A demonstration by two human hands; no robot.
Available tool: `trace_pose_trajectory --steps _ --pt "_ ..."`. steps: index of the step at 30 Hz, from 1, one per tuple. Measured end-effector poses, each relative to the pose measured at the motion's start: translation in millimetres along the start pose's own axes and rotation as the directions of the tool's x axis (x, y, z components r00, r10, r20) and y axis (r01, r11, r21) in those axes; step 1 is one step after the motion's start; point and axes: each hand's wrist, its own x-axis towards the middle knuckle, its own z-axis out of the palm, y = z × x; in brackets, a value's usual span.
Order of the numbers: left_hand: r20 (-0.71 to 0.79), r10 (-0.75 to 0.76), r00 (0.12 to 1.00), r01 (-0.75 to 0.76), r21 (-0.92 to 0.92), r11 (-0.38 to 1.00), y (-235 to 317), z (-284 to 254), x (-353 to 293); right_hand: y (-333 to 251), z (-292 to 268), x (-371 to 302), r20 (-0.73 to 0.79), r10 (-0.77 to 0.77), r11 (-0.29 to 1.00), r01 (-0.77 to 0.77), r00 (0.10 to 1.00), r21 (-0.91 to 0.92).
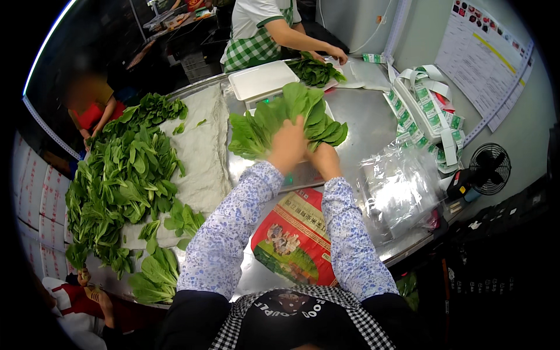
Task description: The person sorts bunches of green leafy vegetables by hand on a metal table, weighs them on a scale, and places them into plastic bags.
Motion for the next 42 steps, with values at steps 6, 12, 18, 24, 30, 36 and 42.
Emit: trace_pose_trajectory --steps 6,12,18,24,30,36,42 --pt "0.065 -0.221 0.973 0.23 -0.316 0.921 -21 -9 19 19 -14 7 0.442 0.347 0.59 -0.559 0.827 0.583" --pt "0.021 -0.143 0.99 0.139 -0.401 0.905 -30 11 19 37 9 -3 -0.213 0.07 0.997 -0.06 0.974 0.053" --pt "0.173 -0.267 0.948 0.316 -0.607 0.729 -52 6 26 -52 -19 -3 0.249 0.326 0.802 -0.406 0.912 0.438" --pt "0.103 -0.311 0.945 0.307 -0.615 0.727 -44 -1 20 -28 9 17 0.265 0.298 0.841 -0.384 0.917 0.382" --pt "-0.415 -0.119 0.902 -0.009 -0.295 0.956 -17 6 -3 -41 -52 8 0.074 0.358 0.222 -0.162 0.931 0.962" --pt "-0.045 0.098 0.994 -0.097 0.014 0.995 -7 47 -4 -84 -87 -38 -0.275 0.265 0.417 0.147 0.924 0.897" --pt "0.088 0.002 0.996 0.02 -0.247 0.969 -12 -22 -7 -64 -64 -110 0.065 0.203 0.52 -0.164 0.977 0.838"
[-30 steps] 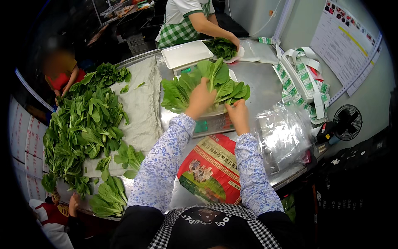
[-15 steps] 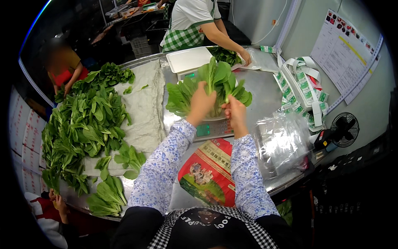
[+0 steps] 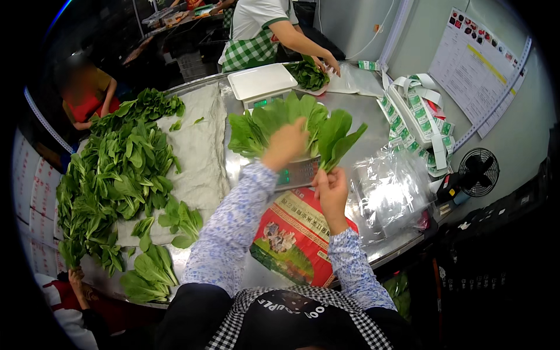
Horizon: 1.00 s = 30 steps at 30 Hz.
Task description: The person sorts bunches of green leafy vegetables by hand on a metal table, weighs them on a scale, and places them into plastic bags.
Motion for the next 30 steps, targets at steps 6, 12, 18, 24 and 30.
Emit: trace_pose_trajectory --steps 6,12,18,24,30 --pt "0.358 -0.222 0.907 0.37 -0.423 0.827 -47 -63 -146 59 19 -86 0.19 0.136 0.941 -0.067 0.972 -0.331" --pt "0.417 -0.459 0.784 0.619 -0.564 0.546 -114 -18 -252 76 61 -134 0.628 0.453 0.787 0.048 0.633 -0.615" --pt "0.378 -0.463 0.801 0.585 -0.332 0.74 -128 -45 -274 68 3 -49 0.186 0.295 0.813 -0.144 0.937 -0.564" --pt "0.104 -0.678 0.728 0.565 -0.652 0.506 -125 -88 -344 25 -71 45 -0.072 0.156 0.887 -0.172 0.985 -0.429" --pt "-0.07 -0.789 0.611 0.786 0.176 0.593 -186 -42 -417 48 -50 121 -0.083 0.069 0.748 -0.106 0.994 -0.655"
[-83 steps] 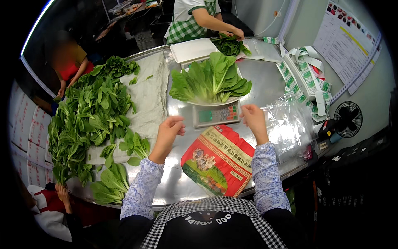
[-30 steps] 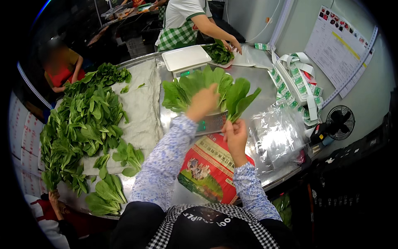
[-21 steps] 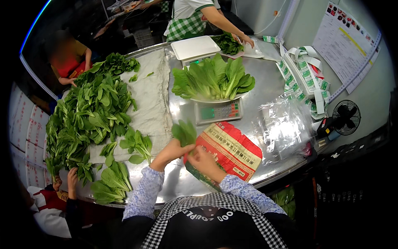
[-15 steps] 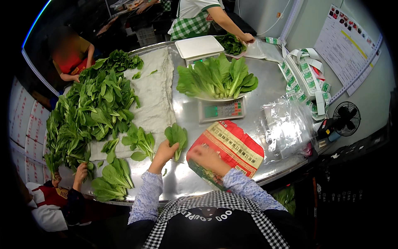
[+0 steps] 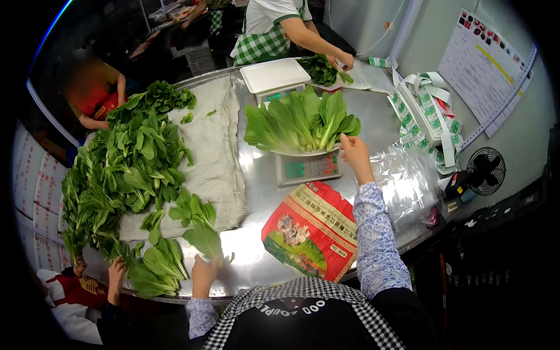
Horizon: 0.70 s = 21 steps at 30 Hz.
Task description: The person sorts bunches of green leafy vegetables by hand on a metal table, weighs them on a scale, and places them into plastic bags.
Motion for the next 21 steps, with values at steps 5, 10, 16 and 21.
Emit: trace_pose_trajectory --steps 5,10,16,21 --pt "0.041 0.181 0.983 -0.174 -0.133 0.976 104 -81 12 -27 18 32 0.002 -0.063 0.942 0.06 0.998 -0.33" --pt "0.198 0.394 0.898 -0.148 -0.706 0.693 243 -65 132 -49 36 35 0.064 -0.072 0.968 0.085 0.995 -0.234" --pt "0.223 0.606 0.763 -0.384 -0.598 0.704 356 -36 242 -69 44 33 0.089 -0.061 0.986 0.046 0.994 0.161" --pt "0.288 0.577 0.764 -0.064 -0.857 0.512 424 -25 214 -49 90 52 0.003 -0.099 0.974 0.097 0.995 0.206"
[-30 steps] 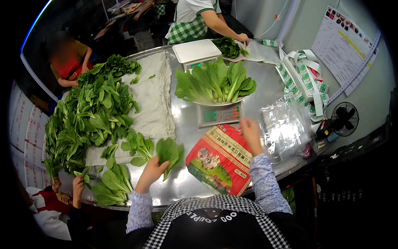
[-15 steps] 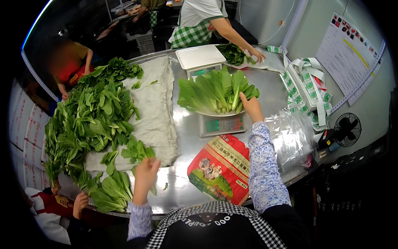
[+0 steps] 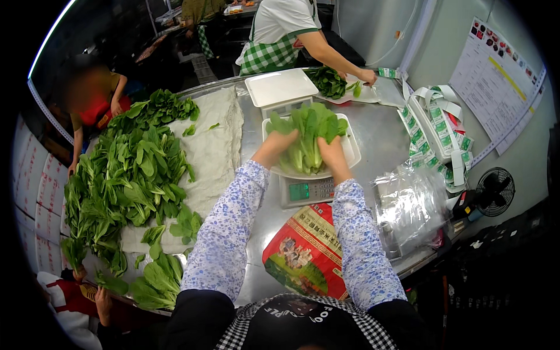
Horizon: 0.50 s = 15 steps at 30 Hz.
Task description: The person sorts bunches of green leafy vegetables by hand on a metal table, weighs them on a scale, and places them into plastic bags.
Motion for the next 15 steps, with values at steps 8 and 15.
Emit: trace_pose_trajectory --steps 8,15 --pt "-0.281 0.072 0.957 -0.15 -0.266 0.952 -15 37 8 -1 3 -2 0.248 0.026 0.981 -0.072 0.968 0.18" --pt "-0.368 0.251 0.896 -0.375 -0.321 0.87 -4 80 -113 -59 -66 -68 0.462 -0.17 0.904 -0.049 0.87 0.425"
